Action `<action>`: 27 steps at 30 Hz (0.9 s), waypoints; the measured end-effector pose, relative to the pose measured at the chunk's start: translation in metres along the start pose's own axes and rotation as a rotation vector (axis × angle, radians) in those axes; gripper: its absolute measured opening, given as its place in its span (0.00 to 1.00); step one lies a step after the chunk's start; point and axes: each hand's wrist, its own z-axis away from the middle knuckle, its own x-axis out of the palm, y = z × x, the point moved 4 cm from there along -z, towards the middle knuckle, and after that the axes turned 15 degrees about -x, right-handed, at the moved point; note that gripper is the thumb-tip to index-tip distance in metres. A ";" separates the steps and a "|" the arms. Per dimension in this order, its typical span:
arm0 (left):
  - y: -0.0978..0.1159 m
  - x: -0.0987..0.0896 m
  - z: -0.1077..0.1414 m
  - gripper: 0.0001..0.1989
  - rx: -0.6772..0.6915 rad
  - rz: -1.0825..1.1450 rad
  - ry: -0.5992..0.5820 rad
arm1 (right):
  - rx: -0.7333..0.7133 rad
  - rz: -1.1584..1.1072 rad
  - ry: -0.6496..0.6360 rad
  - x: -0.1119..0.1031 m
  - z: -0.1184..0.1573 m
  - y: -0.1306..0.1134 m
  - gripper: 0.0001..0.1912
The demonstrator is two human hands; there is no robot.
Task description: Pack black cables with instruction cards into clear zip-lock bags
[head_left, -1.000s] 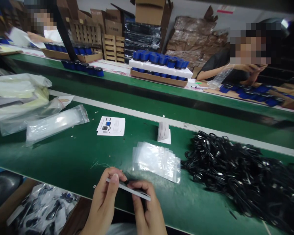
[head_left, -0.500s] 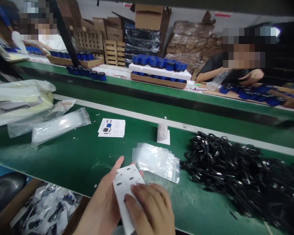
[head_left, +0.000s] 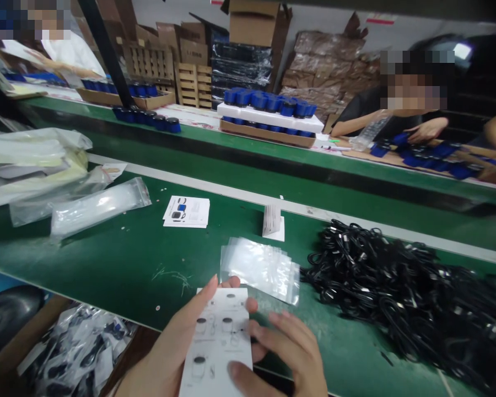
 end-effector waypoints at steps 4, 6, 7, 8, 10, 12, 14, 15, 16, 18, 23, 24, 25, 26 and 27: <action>0.001 0.000 -0.003 0.19 0.003 0.045 -0.087 | 0.232 -0.096 0.019 0.004 0.008 0.015 0.22; 0.000 -0.002 -0.003 0.21 0.034 -0.004 -0.115 | 0.227 -0.147 -0.010 0.010 0.006 0.014 0.08; -0.001 -0.003 -0.002 0.21 0.046 -0.035 -0.129 | 0.209 -0.170 -0.014 0.014 0.004 0.012 0.06; -0.002 -0.004 -0.001 0.21 0.062 -0.066 -0.149 | 0.194 -0.191 -0.009 0.016 0.002 0.010 0.10; -0.003 -0.006 0.001 0.21 0.126 -0.135 -0.205 | 0.205 -0.230 0.015 0.021 -0.001 0.008 0.16; -0.003 -0.009 0.001 0.22 0.195 -0.219 -0.272 | 0.242 -0.271 0.027 0.025 -0.003 0.009 0.18; -0.004 -0.013 0.000 0.24 0.220 -0.303 -0.333 | 0.268 -0.292 0.011 0.027 -0.004 0.011 0.17; -0.004 -0.015 -0.001 0.26 0.218 -0.345 -0.357 | 0.274 -0.297 -0.003 0.027 -0.004 0.012 0.17; -0.004 -0.015 -0.001 0.27 0.217 -0.395 -0.381 | 0.279 -0.302 -0.020 0.027 -0.004 0.013 0.18; -0.002 -0.014 0.001 0.28 0.235 -0.517 -0.397 | 0.289 -0.314 -0.055 0.027 -0.004 0.015 0.19; 0.001 -0.006 0.007 0.24 0.177 -0.614 -0.261 | 0.313 -0.324 -0.103 0.028 -0.005 0.019 0.14; 0.000 -0.006 0.007 0.24 0.147 -0.607 -0.229 | 0.313 -0.324 -0.108 0.028 -0.005 0.019 0.12; -0.001 -0.007 0.007 0.24 0.126 -0.607 -0.197 | 0.313 -0.325 -0.111 0.028 -0.005 0.019 0.10; -0.002 -0.008 0.006 0.23 0.113 -0.614 -0.168 | 0.313 -0.326 -0.115 0.029 -0.005 0.020 0.08; -0.003 -0.010 0.005 0.23 0.105 -0.626 -0.146 | 0.312 -0.326 -0.117 0.029 -0.005 0.020 0.07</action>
